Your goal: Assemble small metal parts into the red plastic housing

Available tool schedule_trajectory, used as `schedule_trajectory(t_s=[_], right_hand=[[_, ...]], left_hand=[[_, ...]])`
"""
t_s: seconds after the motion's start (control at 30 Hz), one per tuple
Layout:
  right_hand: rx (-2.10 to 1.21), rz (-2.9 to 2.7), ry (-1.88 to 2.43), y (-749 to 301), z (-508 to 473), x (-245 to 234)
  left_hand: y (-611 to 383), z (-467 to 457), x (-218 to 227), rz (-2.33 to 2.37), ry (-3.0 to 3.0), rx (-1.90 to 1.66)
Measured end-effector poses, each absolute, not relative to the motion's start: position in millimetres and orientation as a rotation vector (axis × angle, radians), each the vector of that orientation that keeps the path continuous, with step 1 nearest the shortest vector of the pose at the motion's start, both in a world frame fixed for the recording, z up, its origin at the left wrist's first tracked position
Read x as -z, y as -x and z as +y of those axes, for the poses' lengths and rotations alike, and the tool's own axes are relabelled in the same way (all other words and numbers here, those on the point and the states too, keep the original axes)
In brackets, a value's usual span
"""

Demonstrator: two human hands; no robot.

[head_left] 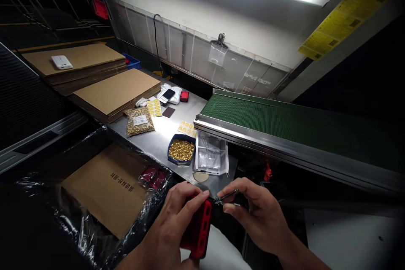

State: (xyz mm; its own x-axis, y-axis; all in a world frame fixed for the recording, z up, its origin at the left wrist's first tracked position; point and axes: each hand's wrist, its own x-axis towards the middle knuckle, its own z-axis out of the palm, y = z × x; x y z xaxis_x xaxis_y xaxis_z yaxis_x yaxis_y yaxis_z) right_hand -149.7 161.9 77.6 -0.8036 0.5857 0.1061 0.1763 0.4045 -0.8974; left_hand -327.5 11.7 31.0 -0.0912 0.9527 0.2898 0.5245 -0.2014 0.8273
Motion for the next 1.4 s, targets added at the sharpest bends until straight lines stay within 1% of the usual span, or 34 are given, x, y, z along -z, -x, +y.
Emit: schedule_trajectory(t_s=[0.3,0.53,0.73,0.87,1.13,1.4], right_hand=[[-1.367,-2.306,0.621,154,164,-79],[-1.363,-2.363,0.555,155,169,-81],[-1.297,-2.219,0.6,152,169,-71],[-1.331,-2.178,0.619,150,169,-67],[-1.369,-2.308,0.566,154,172,-76],[-1.242,-2.398,0.496,158,176,-75]], left_hand=[[329,17,-32,1.605,-1.747,-1.219],[331,19,-24,1.554,-1.794,-1.229],[332,22,-28,1.603,-1.76,-1.226],[332,23,-26,1.612,-1.738,-1.23],[337,28,-19,1.581,-1.835,-1.224],[333,30,-21,1.611,-1.82,-1.244]])
